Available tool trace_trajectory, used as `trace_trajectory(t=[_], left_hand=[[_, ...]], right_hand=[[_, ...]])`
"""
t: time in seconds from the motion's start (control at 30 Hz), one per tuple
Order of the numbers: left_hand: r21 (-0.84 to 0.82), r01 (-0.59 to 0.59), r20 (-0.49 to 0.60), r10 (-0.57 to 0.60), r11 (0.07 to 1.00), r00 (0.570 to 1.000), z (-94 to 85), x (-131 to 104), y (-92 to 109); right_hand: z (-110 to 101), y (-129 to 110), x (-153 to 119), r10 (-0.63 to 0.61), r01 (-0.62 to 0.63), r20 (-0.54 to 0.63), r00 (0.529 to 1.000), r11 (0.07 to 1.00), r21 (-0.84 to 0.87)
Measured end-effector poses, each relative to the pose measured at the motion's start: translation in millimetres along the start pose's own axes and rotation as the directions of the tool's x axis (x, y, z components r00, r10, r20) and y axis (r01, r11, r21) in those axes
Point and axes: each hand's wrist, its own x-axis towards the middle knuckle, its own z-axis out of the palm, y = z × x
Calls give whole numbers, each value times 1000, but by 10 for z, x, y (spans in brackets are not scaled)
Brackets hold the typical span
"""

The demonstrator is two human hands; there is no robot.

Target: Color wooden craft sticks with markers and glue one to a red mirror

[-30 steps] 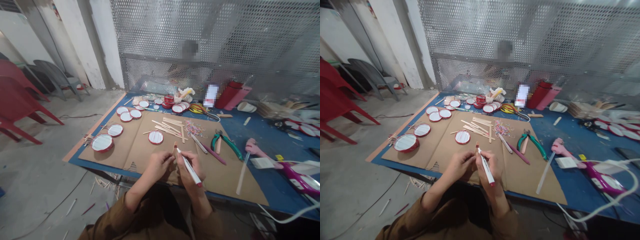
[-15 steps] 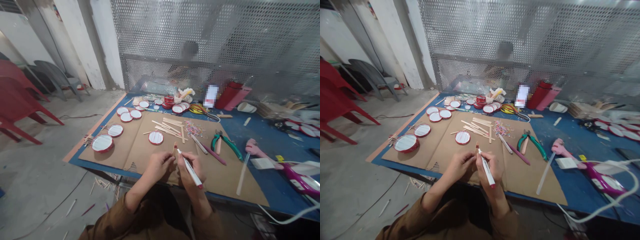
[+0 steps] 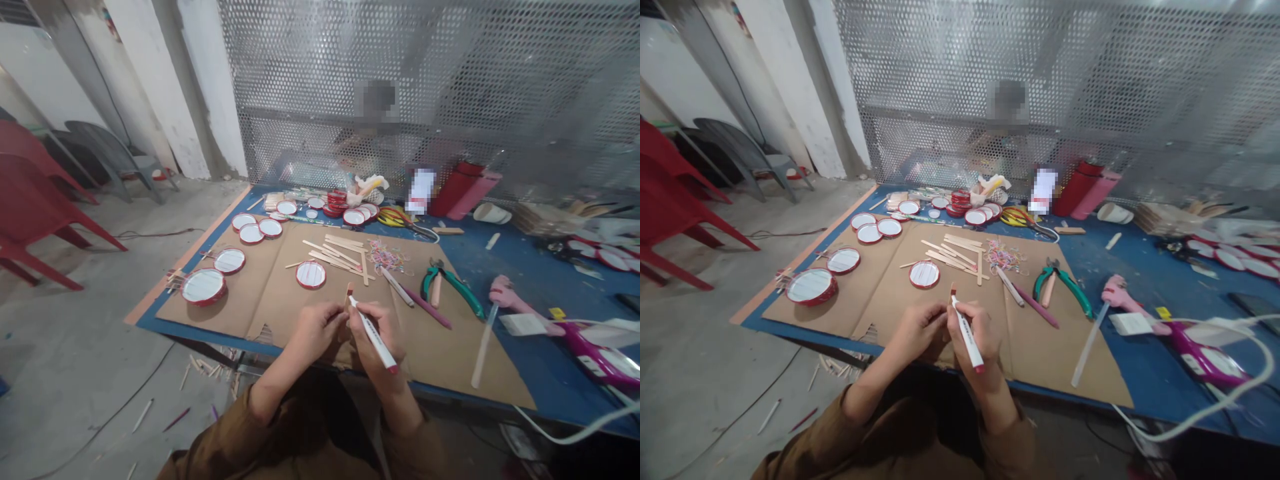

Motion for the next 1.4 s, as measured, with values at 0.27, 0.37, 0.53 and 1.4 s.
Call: trace_trajectory(t=[0.27, 0.37, 0.53, 1.4], left_hand=[[19, 3, 0, -3, 1000, 1000, -12, -2, 14], [0, 5, 12, -5, 1000, 1000, -17, -2, 25], [26, 4, 4, -4, 1000, 1000, -15, -2, 21], [-13, -1, 8, 1, 1000, 1000, -14, -4, 12]], right_hand=[[-5, 1, 16, 5, -4, -51, 999, 1000, 9], [-16, -25, 28, -3, 3, -6, 1000, 1000, -30], [-5, -36, 19, 45, -46, -85, 995, 999, -16], [-7, 15, 10, -24, 24, -7, 1000, 1000, -10]])
